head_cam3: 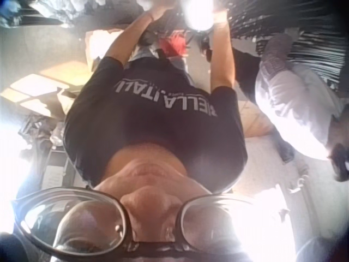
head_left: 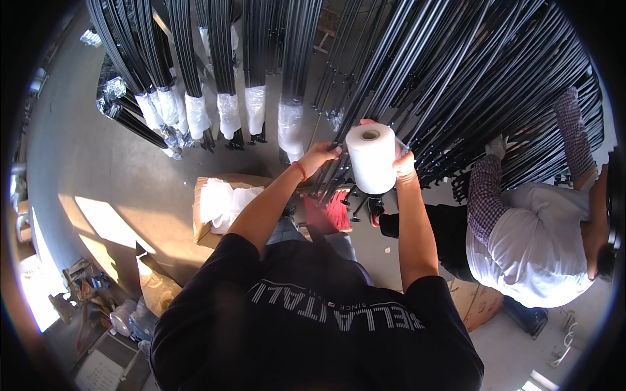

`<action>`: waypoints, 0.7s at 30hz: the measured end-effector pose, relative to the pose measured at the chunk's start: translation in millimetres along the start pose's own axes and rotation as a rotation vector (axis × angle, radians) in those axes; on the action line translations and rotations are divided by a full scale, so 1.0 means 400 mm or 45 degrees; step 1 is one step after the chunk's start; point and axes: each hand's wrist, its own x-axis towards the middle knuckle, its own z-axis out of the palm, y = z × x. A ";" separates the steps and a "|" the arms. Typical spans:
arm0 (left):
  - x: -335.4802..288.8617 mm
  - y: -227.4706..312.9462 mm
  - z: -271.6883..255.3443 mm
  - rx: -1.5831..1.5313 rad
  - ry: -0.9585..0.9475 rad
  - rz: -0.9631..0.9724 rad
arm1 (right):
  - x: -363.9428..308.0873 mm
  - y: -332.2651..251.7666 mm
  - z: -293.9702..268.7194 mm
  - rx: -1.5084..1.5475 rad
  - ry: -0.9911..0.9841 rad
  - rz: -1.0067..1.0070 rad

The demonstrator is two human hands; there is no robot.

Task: The person wraps bundles of thin metal rods with foam padding and plastic film by hand, while working at a large rack of curved metal tubes.

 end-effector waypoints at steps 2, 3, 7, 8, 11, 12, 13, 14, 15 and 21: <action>-0.012 0.042 0.020 0.104 0.027 0.019 | -0.006 -0.002 -0.017 -0.034 0.059 0.042; -0.022 0.069 0.027 0.131 0.021 0.017 | -0.010 -0.005 -0.028 -0.052 0.071 0.073; -0.036 0.081 0.009 0.156 -0.042 -0.046 | -0.015 -0.008 -0.065 -0.083 0.066 0.058; -0.038 0.080 0.006 0.182 -0.078 -0.051 | -0.013 -0.013 -0.067 -0.080 0.066 0.072; -0.052 0.112 0.026 0.286 -0.164 -0.095 | -0.008 -0.010 -0.060 -0.059 0.063 0.080; -0.055 0.111 0.032 0.297 -0.128 -0.065 | -0.007 -0.009 -0.051 -0.056 0.060 0.080; -0.060 0.109 0.039 0.308 -0.093 -0.034 | -0.006 -0.007 -0.042 -0.055 0.034 0.050; -0.064 0.109 0.044 0.319 -0.058 -0.004 | -0.005 -0.004 -0.031 -0.054 0.008 0.019; -0.064 0.107 0.044 0.308 -0.097 -0.017 | -0.006 -0.005 -0.019 -0.053 -0.022 -0.010; -0.045 0.111 0.044 0.318 -0.178 -0.151 | -0.038 -0.001 -0.003 -0.061 0.051 -0.002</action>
